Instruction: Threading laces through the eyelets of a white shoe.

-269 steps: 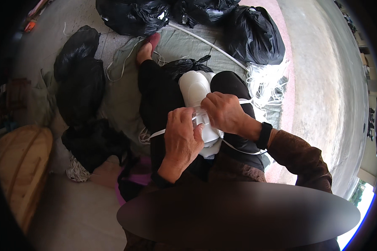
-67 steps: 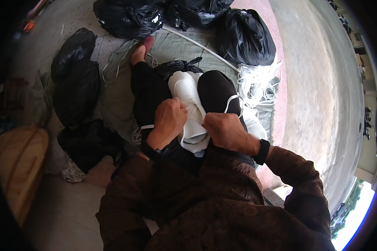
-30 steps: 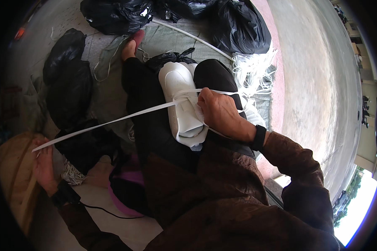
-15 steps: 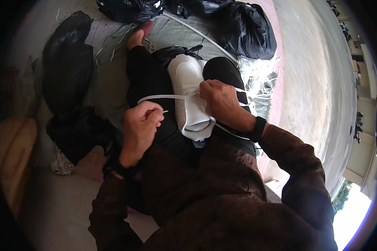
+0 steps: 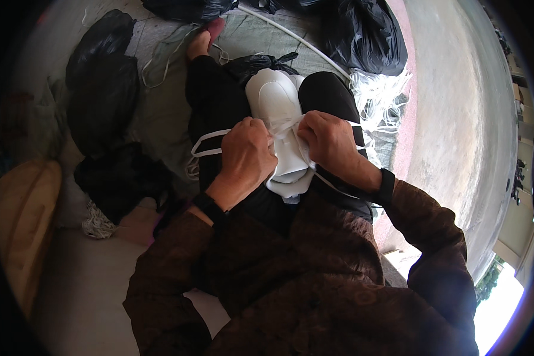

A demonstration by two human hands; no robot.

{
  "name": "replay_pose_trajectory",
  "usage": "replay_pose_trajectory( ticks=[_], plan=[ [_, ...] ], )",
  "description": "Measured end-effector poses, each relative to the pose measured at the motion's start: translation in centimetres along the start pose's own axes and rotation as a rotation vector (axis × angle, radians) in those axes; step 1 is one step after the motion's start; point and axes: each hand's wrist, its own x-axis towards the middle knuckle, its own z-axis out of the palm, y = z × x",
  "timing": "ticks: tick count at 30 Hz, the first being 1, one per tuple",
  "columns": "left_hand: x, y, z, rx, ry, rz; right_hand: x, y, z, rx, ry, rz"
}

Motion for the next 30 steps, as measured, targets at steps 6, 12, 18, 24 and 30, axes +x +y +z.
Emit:
replay_pose_trajectory(
  ticks=[6, 12, 18, 24, 30],
  plan=[
    [-1.3, 0.4, -1.5, -0.083, 0.007, -0.025, -0.3, -2.0, -1.9, -0.121, 0.035, -0.092],
    [-1.7, 1.4, -2.9, 0.009, 0.019, 0.107, -0.2, -1.4, -2.7, -0.112, -0.025, -0.1],
    [-1.7, 1.8, -2.8, 0.035, -0.084, 0.249, -0.5, -0.8, -2.5, 0.218, -0.056, -0.077],
    [-2.9, 4.8, -2.6, 0.033, 0.096, 0.214, -0.6, -0.8, -0.8, -0.248, -0.111, -0.373],
    [-9.6, 7.3, -3.2, -0.646, -0.087, -0.189, 0.4, -4.2, -2.9, -0.287, -0.231, -0.338]
  ],
)
